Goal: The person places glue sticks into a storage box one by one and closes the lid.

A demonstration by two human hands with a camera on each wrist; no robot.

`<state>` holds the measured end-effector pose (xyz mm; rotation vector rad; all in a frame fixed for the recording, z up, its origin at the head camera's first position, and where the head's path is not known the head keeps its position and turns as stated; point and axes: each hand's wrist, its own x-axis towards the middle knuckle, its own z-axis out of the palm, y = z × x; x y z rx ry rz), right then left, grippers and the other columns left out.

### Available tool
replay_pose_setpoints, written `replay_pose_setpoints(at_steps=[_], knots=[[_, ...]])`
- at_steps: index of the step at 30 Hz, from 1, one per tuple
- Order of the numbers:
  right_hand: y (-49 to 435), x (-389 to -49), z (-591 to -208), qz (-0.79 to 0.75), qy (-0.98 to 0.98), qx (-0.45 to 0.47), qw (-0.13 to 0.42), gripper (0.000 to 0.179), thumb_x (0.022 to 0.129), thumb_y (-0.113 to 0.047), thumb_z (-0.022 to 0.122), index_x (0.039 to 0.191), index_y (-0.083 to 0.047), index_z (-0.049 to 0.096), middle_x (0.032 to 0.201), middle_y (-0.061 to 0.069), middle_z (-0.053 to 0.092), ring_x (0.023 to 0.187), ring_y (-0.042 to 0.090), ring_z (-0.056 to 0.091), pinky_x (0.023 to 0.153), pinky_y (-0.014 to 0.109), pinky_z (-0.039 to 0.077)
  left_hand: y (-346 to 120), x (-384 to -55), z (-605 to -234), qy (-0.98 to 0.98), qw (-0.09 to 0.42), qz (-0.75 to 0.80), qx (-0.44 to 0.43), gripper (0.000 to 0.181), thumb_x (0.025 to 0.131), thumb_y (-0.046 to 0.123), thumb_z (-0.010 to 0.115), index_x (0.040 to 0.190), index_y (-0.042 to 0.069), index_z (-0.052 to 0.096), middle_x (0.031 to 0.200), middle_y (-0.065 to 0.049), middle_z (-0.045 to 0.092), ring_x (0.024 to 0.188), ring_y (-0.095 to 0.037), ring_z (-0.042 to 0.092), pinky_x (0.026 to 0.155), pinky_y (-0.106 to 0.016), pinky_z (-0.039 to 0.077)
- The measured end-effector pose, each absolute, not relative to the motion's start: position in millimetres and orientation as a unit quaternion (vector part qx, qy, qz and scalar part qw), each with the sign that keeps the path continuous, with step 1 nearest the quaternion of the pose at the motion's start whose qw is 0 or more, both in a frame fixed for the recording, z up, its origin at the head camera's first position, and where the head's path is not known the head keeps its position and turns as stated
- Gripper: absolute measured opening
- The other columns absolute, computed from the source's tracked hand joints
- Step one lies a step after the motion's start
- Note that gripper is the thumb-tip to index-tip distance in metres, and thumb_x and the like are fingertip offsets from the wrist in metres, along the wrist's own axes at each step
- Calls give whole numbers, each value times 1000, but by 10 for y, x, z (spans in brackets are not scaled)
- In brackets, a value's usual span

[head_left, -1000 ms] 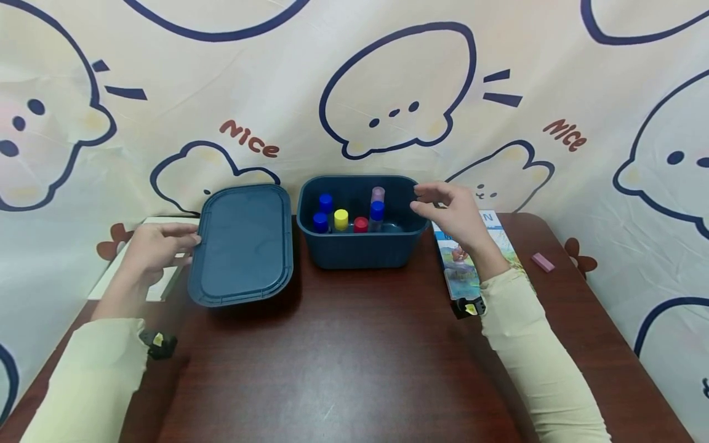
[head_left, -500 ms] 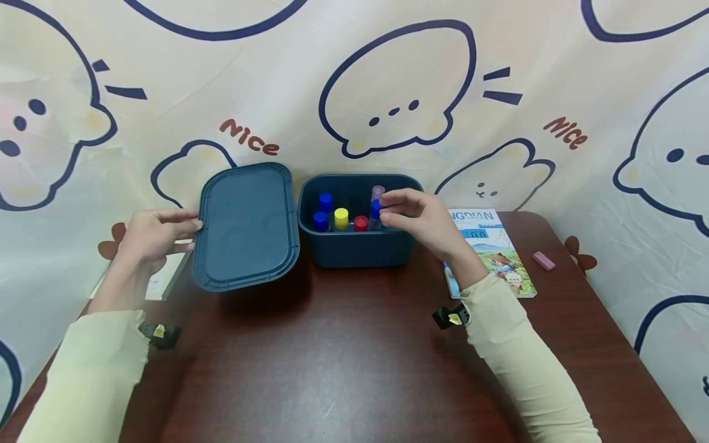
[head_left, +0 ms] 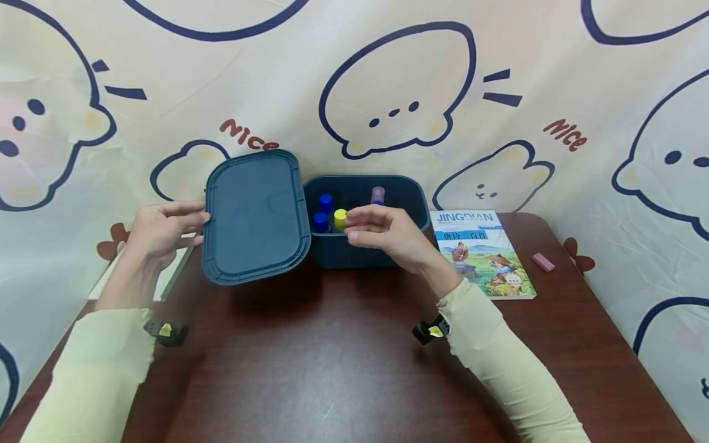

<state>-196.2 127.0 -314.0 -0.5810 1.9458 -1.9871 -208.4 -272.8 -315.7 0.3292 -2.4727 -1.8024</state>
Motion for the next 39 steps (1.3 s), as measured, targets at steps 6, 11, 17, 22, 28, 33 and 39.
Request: replay_pose_setpoints(at_steps=[6, 11, 17, 22, 28, 33, 39], knots=[[1146, -1923, -3202, -694, 671, -206, 157, 38, 97, 0, 64, 134, 6, 57, 134, 29, 58, 122, 39, 60, 102, 36, 51, -2631, -2091, -3121, -790, 35, -600, 116, 35, 93, 22, 75, 126, 13, 71, 108, 3, 61, 76, -3, 71, 70, -25, 60], [1060, -1893, -3240, -706, 659, -188, 179, 41, 97, 0, 64, 137, 5, 56, 132, 24, 62, 122, 38, 61, 99, 36, 52, -2577, -2090, -3109, -777, 34, -618, 117, 31, 92, 21, 77, 123, 16, 74, 112, -1, 59, 75, -4, 71, 68, -25, 60], [988, -1889, -3277, -755, 605, -131, 214, 42, 99, 3, 61, 140, 3, 54, 130, 21, 63, 118, 37, 64, 96, 37, 54, -2516, -2105, -3107, -771, 34, -625, 114, 43, 93, 21, 76, 133, 8, 67, 114, -1, 59, 77, -4, 72, 68, -25, 60], [946, -1886, -3292, -775, 579, -108, 227, 42, 99, 3, 61, 140, 3, 54, 129, 21, 64, 119, 37, 63, 95, 36, 54, -2478, -2108, -3104, -765, 31, -631, 122, 50, 93, 20, 76, 138, 5, 63, 119, -2, 57, 78, -5, 73, 70, -24, 59], [901, -1901, -3280, -785, 568, -97, 229, 39, 98, 4, 62, 136, 2, 57, 125, 19, 67, 105, 25, 71, 93, 37, 55, -2455, -2105, -3098, -755, 28, -644, 124, 49, 93, 18, 76, 137, 4, 63, 120, -3, 55, 78, -6, 73, 70, -24, 59], [857, -1900, -3273, -796, 557, -89, 219, 38, 97, 5, 62, 134, 2, 59, 120, 18, 69, 99, 23, 73, 91, 37, 56, -2447, -2098, -3090, -748, 28, -653, 117, 45, 93, 17, 75, 135, 4, 64, 120, -3, 54, 77, -6, 73, 69, -24, 59], [827, -1893, -3264, -806, 549, -84, 205, 38, 98, 6, 61, 135, 2, 59, 119, 18, 70, 95, 23, 74, 87, 36, 58, -2465, -2109, -3112, -737, 11, -668, 96, 53, 95, 17, 73, 142, 2, 56, 122, -2, 56, 80, -7, 72, 68, -24, 60]])
